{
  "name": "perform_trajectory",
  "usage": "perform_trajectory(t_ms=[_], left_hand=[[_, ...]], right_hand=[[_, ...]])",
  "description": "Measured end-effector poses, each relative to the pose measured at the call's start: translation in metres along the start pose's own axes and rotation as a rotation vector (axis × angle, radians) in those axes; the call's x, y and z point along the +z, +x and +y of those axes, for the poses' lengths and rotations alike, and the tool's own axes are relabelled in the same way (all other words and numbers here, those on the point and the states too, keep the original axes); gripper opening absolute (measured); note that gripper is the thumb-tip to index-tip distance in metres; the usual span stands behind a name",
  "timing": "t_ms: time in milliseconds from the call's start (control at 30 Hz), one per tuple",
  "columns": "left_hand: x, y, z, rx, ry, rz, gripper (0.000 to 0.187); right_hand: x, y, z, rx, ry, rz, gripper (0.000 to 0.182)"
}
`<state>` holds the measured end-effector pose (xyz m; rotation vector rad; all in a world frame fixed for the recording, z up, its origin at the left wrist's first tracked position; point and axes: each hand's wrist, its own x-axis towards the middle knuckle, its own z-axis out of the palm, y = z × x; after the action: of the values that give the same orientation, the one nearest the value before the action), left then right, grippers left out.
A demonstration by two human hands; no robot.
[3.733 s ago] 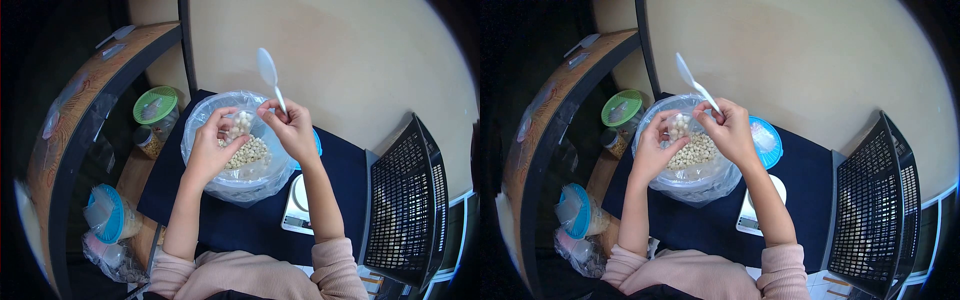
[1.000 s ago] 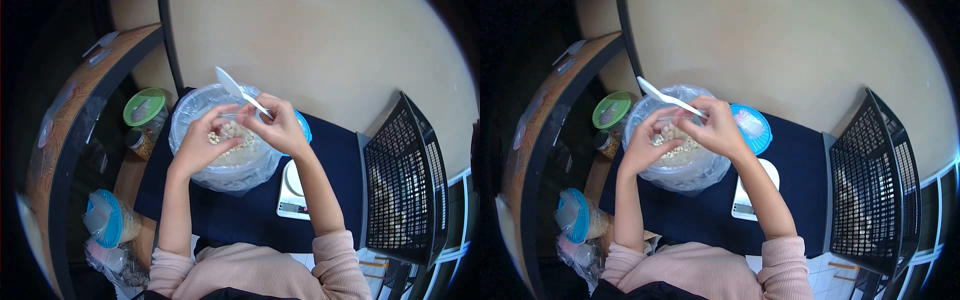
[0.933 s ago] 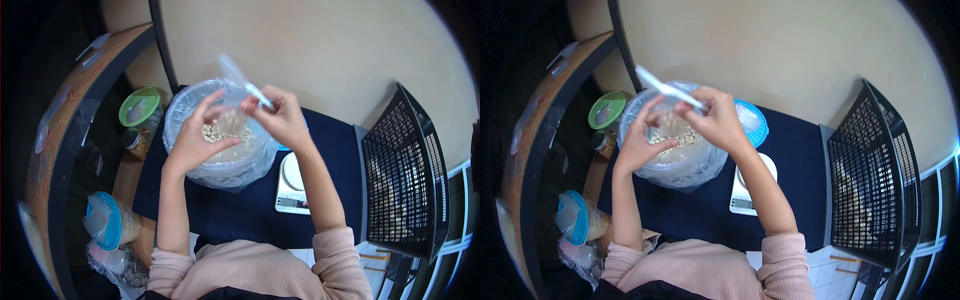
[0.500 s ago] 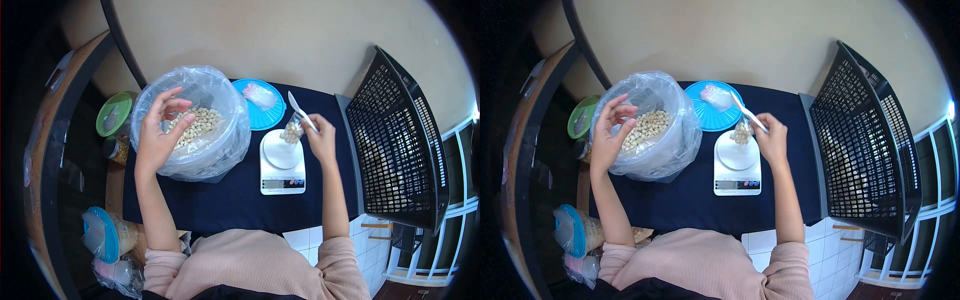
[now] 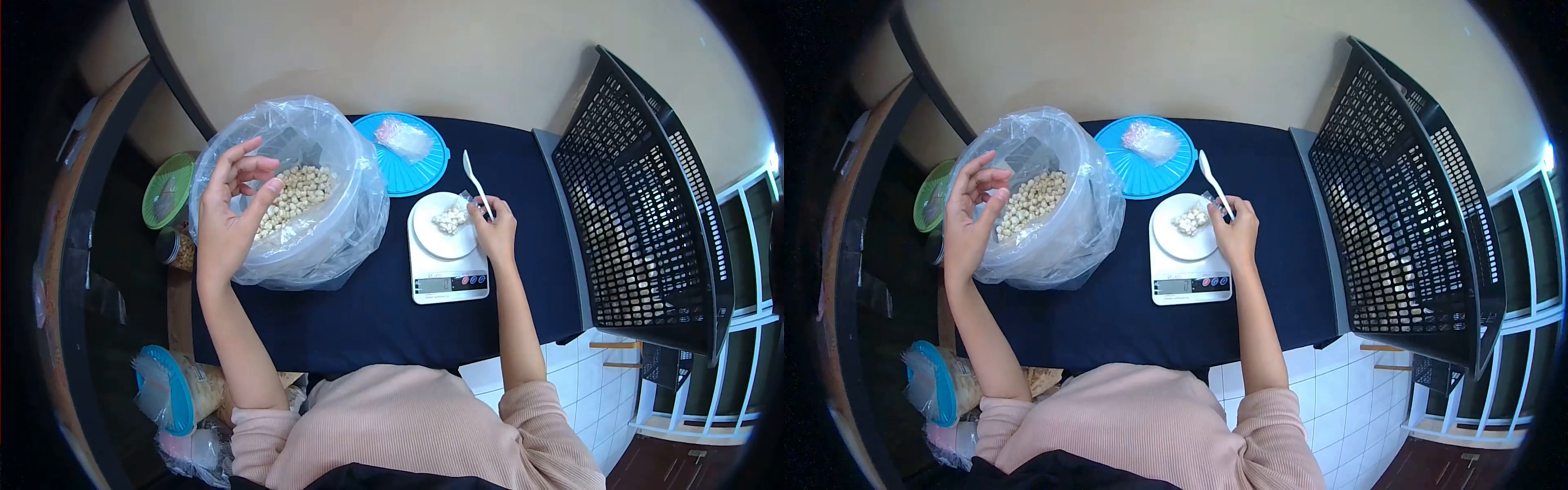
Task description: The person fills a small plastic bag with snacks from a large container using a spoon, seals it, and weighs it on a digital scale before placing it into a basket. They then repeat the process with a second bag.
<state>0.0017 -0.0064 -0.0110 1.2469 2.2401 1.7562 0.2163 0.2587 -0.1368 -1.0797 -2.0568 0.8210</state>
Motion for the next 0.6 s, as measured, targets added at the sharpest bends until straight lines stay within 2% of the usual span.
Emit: perform_trajectory(t_ms=[67, 133, 200, 600], left_hand=[[-0.001, 0.0, 0.0, 0.002, -0.004, -0.002, 0.043], [-0.002, 0.0, 0.0, 0.004, 0.035, -0.036, 0.043], [-0.002, 0.0, 0.001, -0.002, 0.041, -0.036, 0.043], [0.0, 0.0, 0.001, 0.0, 0.032, -0.004, 0.043]], right_hand=[[0.001, -0.001, 0.008, -0.045, 0.02, 0.059, 0.026], [-0.003, -0.002, 0.006, 0.08, 0.103, 0.136, 0.025], [-0.007, -0.005, 0.006, 0.095, 0.173, 0.192, 0.021], [-0.016, -0.007, 0.014, 0.162, 0.152, 0.179, 0.021]])
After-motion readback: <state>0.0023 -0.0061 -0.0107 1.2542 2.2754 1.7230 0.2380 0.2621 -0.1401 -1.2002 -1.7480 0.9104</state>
